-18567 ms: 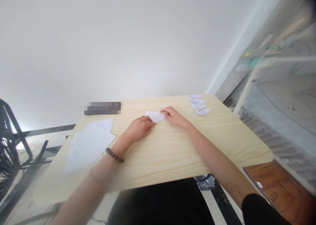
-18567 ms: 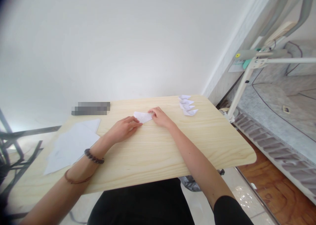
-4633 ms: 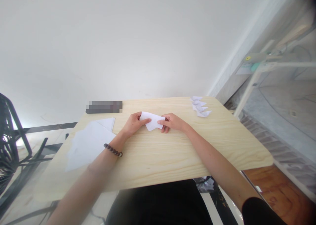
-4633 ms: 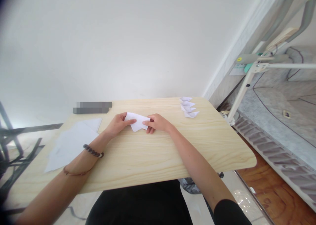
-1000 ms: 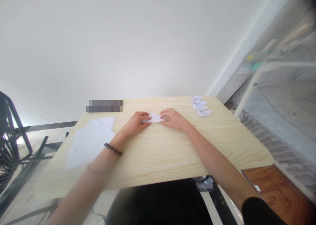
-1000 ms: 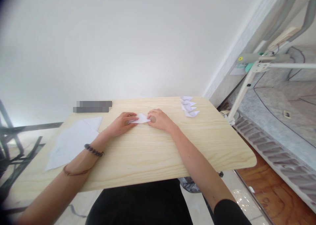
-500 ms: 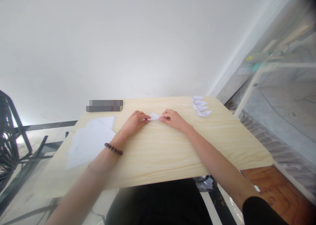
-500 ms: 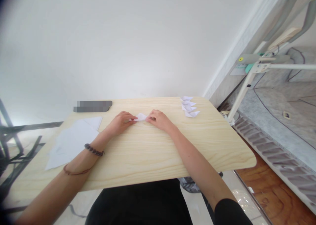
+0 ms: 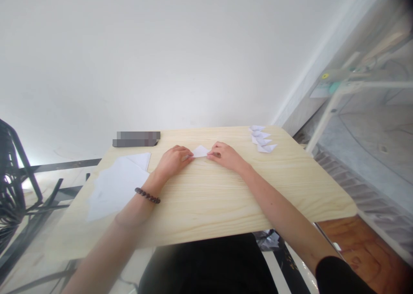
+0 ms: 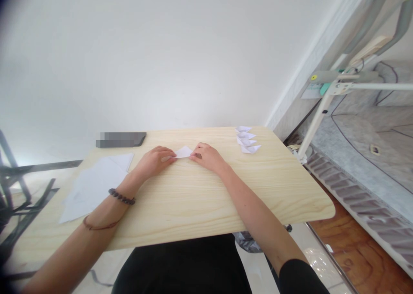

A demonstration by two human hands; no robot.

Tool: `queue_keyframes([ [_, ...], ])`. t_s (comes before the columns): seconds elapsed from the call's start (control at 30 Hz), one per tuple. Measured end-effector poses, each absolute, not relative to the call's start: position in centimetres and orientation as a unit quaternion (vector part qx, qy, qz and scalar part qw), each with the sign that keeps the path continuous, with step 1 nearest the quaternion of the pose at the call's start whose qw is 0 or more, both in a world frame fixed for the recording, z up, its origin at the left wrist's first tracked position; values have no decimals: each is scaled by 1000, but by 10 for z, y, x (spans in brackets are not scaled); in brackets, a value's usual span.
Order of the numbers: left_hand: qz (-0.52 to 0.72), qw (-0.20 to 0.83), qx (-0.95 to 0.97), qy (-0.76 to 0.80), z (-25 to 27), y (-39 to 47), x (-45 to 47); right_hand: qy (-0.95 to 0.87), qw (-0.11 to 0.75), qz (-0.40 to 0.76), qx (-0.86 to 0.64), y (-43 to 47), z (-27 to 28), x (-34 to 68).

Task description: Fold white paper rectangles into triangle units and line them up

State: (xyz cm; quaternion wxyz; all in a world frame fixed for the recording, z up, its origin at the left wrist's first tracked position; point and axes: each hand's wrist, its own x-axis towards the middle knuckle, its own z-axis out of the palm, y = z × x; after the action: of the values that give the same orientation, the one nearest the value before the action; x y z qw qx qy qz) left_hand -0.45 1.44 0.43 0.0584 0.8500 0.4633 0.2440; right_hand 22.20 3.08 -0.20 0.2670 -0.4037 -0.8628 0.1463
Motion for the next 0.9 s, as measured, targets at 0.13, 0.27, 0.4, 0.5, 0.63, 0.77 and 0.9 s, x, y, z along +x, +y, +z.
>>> queue_keyframes([
  [0.13,238,54,870,429,2,15,-4,-861,283,184,-379,30,-4,222],
  [0.27,240,74,869,427,-2,18,-5,-853,292,198,-386,30,-7,221],
  [0.4,241,101,864,431,-4,20,-4,-849,291,192,-396,33,-9,220],
  [0.5,232,98,857,449,-5,20,-2,-850,296,183,-396,34,-9,218],
  [0.63,224,94,847,473,-7,21,0,-856,282,167,-400,33,-10,217],
  [0.77,230,102,839,482,-7,21,0,-850,279,180,-410,32,-11,218],
  [0.9,236,108,835,485,-6,20,1,-838,289,194,-421,33,-11,218],
])
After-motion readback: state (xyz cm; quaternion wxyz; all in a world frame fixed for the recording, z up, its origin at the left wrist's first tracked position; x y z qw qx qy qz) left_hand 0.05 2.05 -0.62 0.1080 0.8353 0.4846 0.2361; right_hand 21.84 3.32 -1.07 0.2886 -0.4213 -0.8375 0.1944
